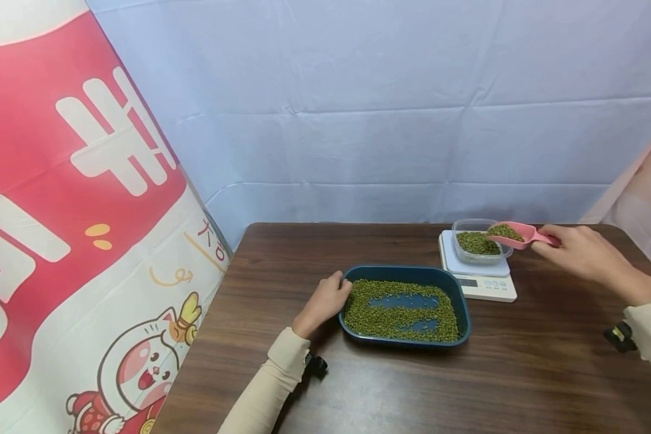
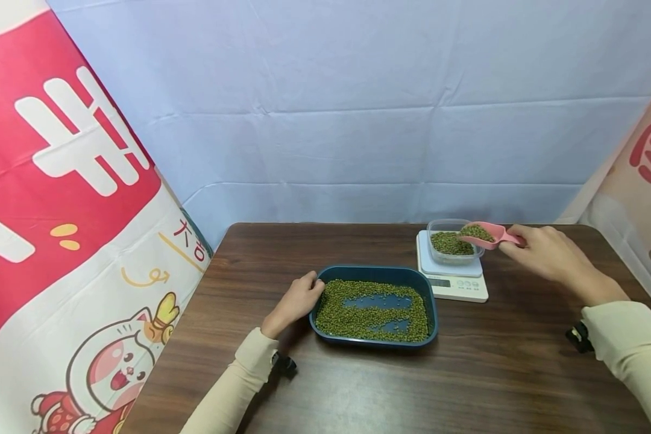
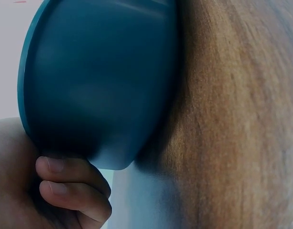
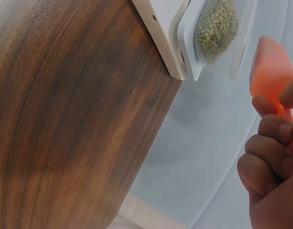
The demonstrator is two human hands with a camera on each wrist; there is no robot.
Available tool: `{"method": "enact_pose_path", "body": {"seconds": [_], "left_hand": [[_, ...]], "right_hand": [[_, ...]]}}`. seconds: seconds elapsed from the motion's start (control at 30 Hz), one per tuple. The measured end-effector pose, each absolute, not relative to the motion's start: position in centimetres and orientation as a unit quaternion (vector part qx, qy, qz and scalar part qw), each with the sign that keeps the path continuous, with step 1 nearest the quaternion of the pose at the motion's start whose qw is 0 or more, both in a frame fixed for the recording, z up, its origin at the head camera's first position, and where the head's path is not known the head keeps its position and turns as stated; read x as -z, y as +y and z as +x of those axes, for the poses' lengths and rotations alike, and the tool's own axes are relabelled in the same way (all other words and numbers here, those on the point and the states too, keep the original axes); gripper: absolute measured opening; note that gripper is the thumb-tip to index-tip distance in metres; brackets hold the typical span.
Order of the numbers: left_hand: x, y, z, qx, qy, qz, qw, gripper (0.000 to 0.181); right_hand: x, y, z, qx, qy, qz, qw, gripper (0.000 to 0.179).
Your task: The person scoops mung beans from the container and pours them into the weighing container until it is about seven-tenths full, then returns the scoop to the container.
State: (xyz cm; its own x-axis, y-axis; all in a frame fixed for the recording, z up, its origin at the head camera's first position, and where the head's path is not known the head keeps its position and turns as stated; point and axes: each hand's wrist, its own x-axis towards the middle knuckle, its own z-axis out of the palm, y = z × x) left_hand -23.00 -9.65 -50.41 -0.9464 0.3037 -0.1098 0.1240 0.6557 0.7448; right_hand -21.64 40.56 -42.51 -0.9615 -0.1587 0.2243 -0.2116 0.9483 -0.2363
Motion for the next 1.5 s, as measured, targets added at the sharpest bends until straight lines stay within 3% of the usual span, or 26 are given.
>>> {"method": "enact_pose_path", "body": {"seconds": [0.47,0.83,1.33,1.5], "left_hand": [[50.6,-9.8,-23.0,-0.394,0.905,0.120,0.111,0.028],[50.4,-9.9,-23.0,-0.398,0.902,0.122,0.109,0.028],[50.3,-9.9,-22.8,-0.409,0.896,0.127,0.113,0.030],[50.2,-9.9,-22.7,-0.407,0.898,0.127,0.111,0.031]], "right_hand": [[42.3,40.8,-22.1,-0.111,-0.981,0.115,0.108,0.026],[41.4,40.5,-22.4,-0.104,-0.987,0.102,0.069,0.035],[40.8,40.1,-22.6,-0.097,-0.988,0.108,0.054,0.027],[40.3,40.1,-22.8,-0.084,-0.990,0.106,0.037,0.035]]}}
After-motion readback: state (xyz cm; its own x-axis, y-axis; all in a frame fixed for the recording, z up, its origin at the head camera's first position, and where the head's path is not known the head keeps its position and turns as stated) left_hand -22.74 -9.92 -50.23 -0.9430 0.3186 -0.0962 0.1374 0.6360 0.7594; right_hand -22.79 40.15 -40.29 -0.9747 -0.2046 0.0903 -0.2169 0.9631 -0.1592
